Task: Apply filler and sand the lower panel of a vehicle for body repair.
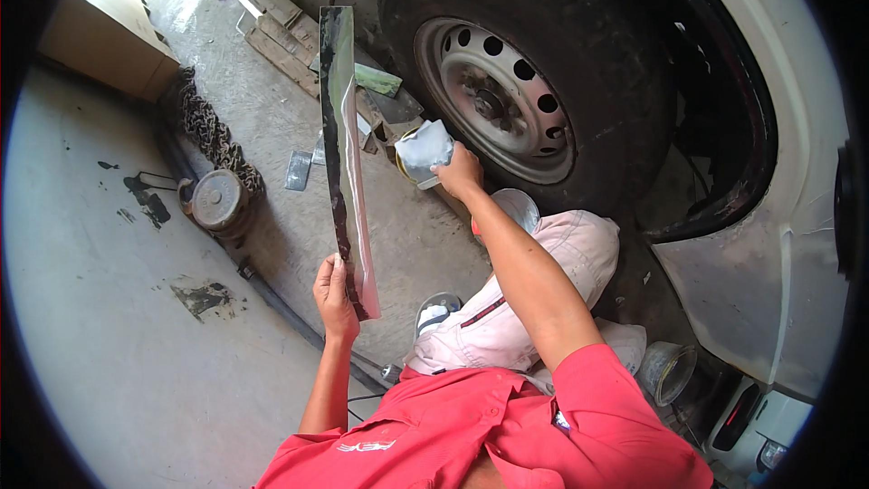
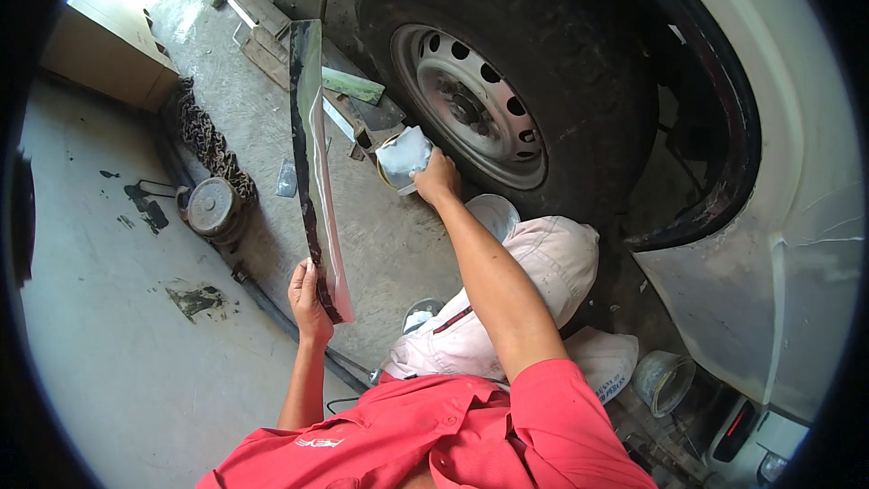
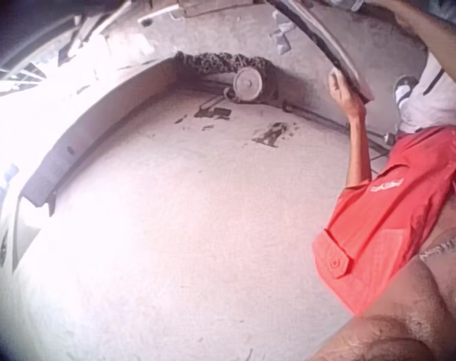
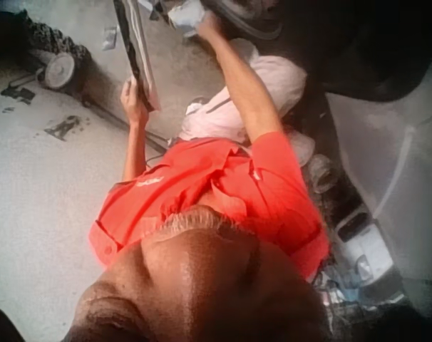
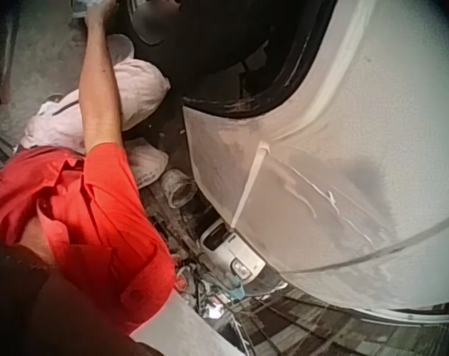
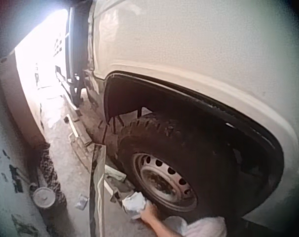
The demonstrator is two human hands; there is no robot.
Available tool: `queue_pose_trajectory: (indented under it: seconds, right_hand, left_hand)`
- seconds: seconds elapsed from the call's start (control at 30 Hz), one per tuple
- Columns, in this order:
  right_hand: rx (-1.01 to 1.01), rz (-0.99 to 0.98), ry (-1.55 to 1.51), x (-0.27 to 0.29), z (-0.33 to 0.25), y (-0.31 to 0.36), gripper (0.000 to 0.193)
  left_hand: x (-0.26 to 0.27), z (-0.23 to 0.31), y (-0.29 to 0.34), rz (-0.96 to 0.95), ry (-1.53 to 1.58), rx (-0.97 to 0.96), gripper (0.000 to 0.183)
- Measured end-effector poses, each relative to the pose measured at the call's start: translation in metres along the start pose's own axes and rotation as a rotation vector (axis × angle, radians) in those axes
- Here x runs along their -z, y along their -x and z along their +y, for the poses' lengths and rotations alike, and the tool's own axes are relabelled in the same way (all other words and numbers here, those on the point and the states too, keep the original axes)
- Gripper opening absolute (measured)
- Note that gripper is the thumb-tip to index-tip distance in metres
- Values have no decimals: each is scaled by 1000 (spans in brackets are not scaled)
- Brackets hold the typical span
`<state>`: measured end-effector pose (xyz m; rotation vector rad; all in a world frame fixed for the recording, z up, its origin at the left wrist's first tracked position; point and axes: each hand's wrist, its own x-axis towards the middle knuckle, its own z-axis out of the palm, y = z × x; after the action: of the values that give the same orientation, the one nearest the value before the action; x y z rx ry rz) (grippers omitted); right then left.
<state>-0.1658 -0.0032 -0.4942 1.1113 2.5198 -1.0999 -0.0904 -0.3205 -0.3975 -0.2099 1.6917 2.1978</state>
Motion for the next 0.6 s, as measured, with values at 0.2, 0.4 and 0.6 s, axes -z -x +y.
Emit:
queue_pose_trajectory:
  seconds: [0.2, 0.4, 0.6]
  right_hand:
    - [211, 181, -271, -12, 25, -12, 66]
    - [243, -73, -722, 14, 24, -23, 53]
    - [639, 214, -563, 90, -78, 42, 28]
  left_hand:
    - [5, 0, -8, -37, -30, 24, 21]
    - [0, 14, -7, -19, -99, 25, 21]
    - [25, 26, -5, 6, -180, -3, 24]
